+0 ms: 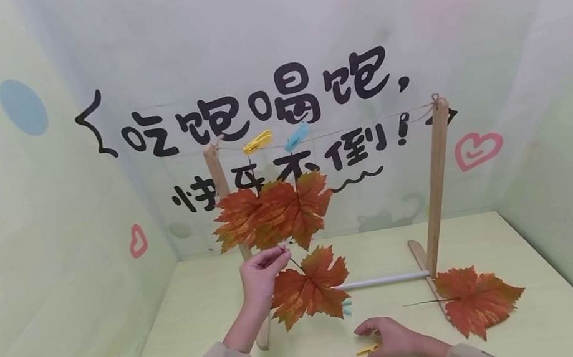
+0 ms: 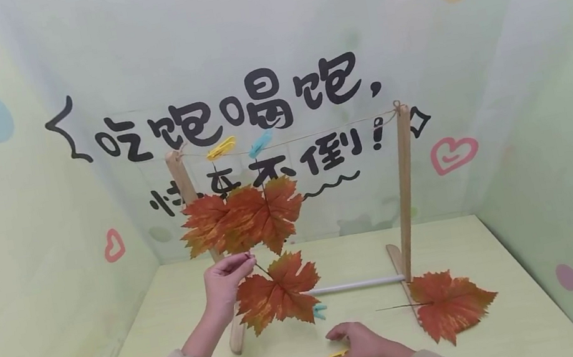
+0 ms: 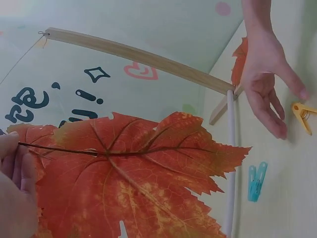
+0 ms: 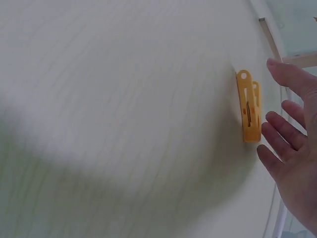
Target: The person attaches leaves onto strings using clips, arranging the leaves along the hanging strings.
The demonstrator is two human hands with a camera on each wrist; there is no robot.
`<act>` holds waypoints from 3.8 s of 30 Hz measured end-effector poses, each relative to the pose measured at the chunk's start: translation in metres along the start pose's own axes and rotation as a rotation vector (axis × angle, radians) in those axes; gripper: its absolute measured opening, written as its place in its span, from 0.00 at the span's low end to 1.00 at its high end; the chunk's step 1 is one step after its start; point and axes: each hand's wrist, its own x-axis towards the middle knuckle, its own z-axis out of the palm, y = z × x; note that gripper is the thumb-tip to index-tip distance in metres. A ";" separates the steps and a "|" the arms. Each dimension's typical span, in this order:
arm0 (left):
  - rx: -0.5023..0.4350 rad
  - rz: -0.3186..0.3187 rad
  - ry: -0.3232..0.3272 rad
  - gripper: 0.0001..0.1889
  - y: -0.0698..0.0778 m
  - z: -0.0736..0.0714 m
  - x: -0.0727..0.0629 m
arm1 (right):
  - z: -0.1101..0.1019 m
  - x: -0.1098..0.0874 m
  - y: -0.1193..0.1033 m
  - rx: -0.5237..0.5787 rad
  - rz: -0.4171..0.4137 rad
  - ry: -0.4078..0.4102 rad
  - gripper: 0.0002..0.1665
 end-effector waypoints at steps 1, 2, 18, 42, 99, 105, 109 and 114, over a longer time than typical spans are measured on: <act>0.005 0.000 -0.002 0.11 0.000 -0.001 0.000 | 0.003 0.001 0.001 -0.017 -0.021 -0.004 0.29; 0.007 0.002 -0.003 0.13 0.000 -0.001 0.000 | 0.006 0.001 0.003 -0.035 -0.034 -0.005 0.29; 0.036 -0.012 -0.003 0.12 -0.004 -0.004 0.001 | 0.015 0.000 0.013 -0.190 -0.183 -0.012 0.18; 0.117 -0.016 -0.082 0.13 -0.004 0.014 0.010 | -0.032 -0.009 -0.010 -0.244 -0.008 -0.101 0.13; 0.214 0.083 -0.322 0.12 0.046 0.119 0.065 | -0.241 0.014 -0.175 -0.254 -0.221 0.247 0.13; 0.161 0.102 -0.285 0.13 0.057 0.128 0.072 | -0.248 0.018 -0.187 -0.181 -0.144 0.307 0.15; 0.180 0.133 -0.261 0.11 0.067 0.132 0.076 | -0.253 0.020 -0.189 -0.126 -0.147 0.371 0.14; 0.204 0.132 -0.245 0.12 0.072 0.135 0.081 | -0.259 0.020 -0.193 -0.092 -0.122 0.450 0.14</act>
